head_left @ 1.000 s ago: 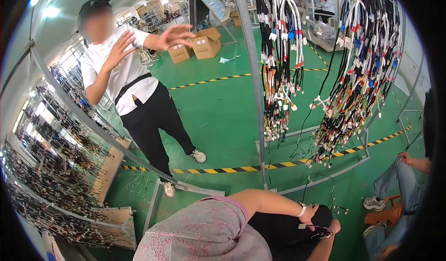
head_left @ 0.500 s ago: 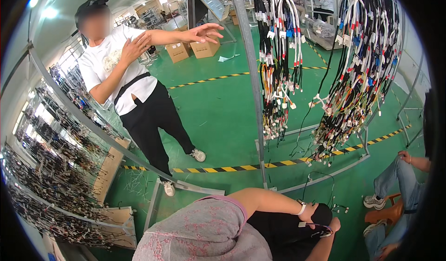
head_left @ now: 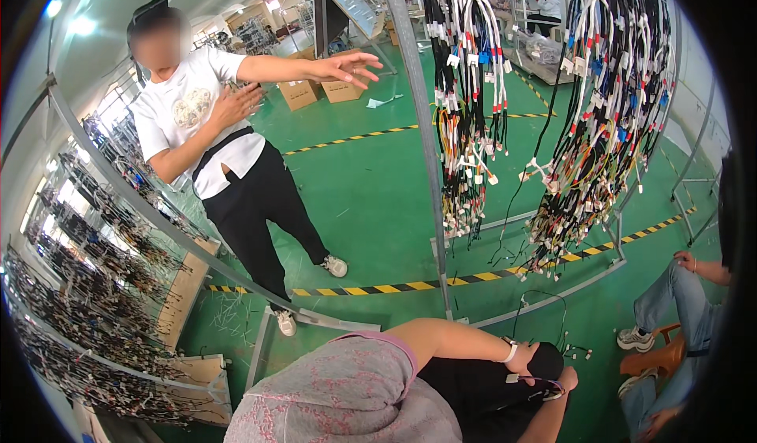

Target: Organizing and sorting wire harnesses on a production floor.

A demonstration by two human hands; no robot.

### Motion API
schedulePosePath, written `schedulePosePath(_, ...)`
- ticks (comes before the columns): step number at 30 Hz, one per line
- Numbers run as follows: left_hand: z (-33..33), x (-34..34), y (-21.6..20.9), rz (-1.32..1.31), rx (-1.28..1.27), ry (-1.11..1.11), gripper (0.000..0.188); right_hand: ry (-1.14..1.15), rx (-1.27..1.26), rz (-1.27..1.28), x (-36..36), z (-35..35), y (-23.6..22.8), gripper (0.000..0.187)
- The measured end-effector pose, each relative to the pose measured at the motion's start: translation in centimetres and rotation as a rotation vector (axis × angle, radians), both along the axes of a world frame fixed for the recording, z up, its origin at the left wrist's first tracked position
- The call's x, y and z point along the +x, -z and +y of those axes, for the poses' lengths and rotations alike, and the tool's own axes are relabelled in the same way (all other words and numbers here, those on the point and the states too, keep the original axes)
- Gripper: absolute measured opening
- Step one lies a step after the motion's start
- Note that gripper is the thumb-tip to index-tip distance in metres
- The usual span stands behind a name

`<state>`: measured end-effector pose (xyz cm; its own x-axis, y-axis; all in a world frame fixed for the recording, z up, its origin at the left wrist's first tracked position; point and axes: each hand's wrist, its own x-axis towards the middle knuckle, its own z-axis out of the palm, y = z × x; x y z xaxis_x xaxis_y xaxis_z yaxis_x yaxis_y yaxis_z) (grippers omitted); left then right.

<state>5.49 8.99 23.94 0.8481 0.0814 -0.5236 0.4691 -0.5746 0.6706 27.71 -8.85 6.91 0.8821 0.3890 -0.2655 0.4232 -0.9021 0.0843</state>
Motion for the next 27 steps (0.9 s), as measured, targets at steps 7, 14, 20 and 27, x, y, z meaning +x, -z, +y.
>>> schedulePosePath(7,0.3,-0.3,-0.6,0.033,0.053,0.013,0.141,-0.037,0.013,-0.050,0.6,0.1,2.2,0.027)
schedulePosePath(14,0.2,0.0,-0.3,0.021,0.065,0.031,0.141,-0.035,-0.021,-0.017,0.5,0.2,2.0,0.024)
schedulePosePath(20,0.1,0.1,-0.2,0.015,0.059,0.027,0.141,-0.030,-0.010,-0.024,0.5,0.1,1.8,0.025)
schedulePosePath(27,0.2,0.1,-0.5,0.008,0.038,0.037,0.140,-0.024,-0.005,-0.020,0.5,0.0,1.6,0.025)
